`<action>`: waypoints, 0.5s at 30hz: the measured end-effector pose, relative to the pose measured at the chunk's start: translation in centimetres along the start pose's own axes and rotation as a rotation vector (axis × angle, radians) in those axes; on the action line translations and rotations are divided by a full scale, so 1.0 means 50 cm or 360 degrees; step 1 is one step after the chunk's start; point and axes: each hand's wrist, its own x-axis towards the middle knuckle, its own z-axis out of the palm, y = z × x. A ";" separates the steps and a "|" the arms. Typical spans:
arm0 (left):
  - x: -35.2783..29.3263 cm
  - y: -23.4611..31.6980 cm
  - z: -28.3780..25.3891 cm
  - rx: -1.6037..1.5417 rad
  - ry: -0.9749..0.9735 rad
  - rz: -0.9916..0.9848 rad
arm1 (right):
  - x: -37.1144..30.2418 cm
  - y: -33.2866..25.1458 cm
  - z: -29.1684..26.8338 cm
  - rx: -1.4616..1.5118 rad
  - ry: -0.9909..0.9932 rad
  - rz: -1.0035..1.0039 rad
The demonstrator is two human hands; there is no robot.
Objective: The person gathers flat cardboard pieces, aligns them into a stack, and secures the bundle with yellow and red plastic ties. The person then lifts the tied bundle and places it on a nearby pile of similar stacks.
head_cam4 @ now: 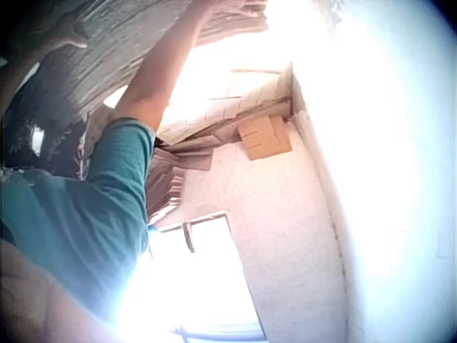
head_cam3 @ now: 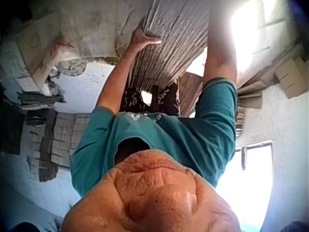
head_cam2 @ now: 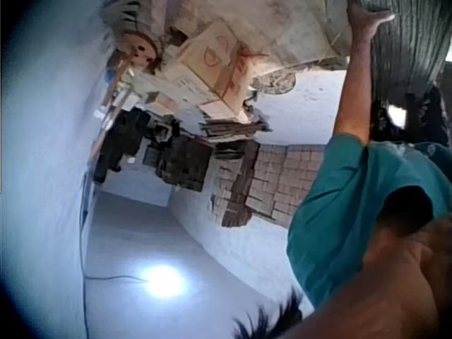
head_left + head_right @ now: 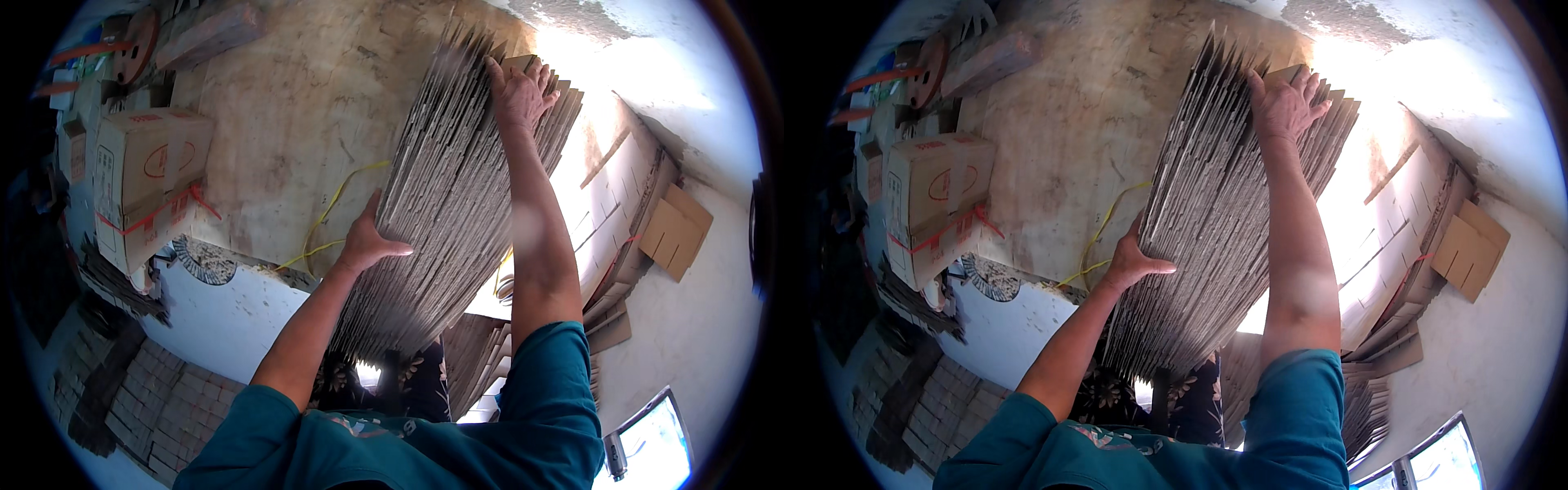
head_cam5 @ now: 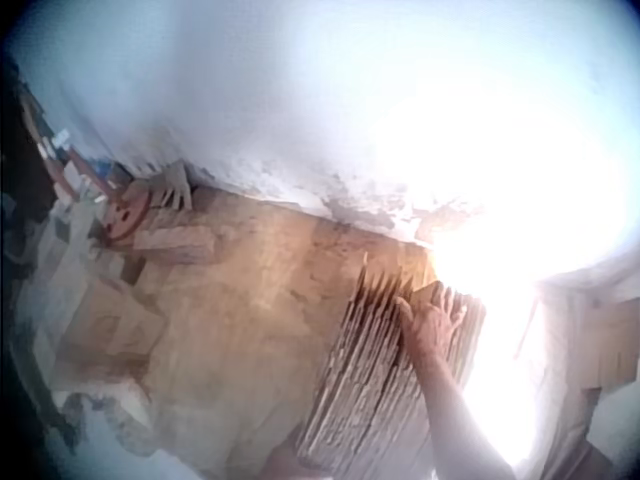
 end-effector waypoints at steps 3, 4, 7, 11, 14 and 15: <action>0.000 0.002 0.000 -0.0006 -0.0004 0.0006 | -0.004 0.003 0.002 -0.0008 0.0061 -0.0064; 0.000 0.004 -0.001 -0.0009 -0.0006 0.0010 | -0.005 0.003 0.002 -0.0018 0.0052 -0.0062; -0.001 0.000 0.000 -0.0001 0.0006 0.0007 | -0.005 0.001 0.000 -0.0038 0.0031 -0.0058; 0.000 -0.002 0.001 0.0022 0.0005 -0.0037 | -0.007 0.001 -0.001 -0.0030 0.0020 -0.0063; 0.000 -0.003 0.001 0.0007 0.0004 -0.0015 | -0.007 -0.001 -0.007 -0.0003 0.0023 -0.0065; 0.000 -0.004 0.001 0.0011 0.0005 -0.0014 | -0.008 -0.001 -0.010 0.0005 0.0026 -0.0062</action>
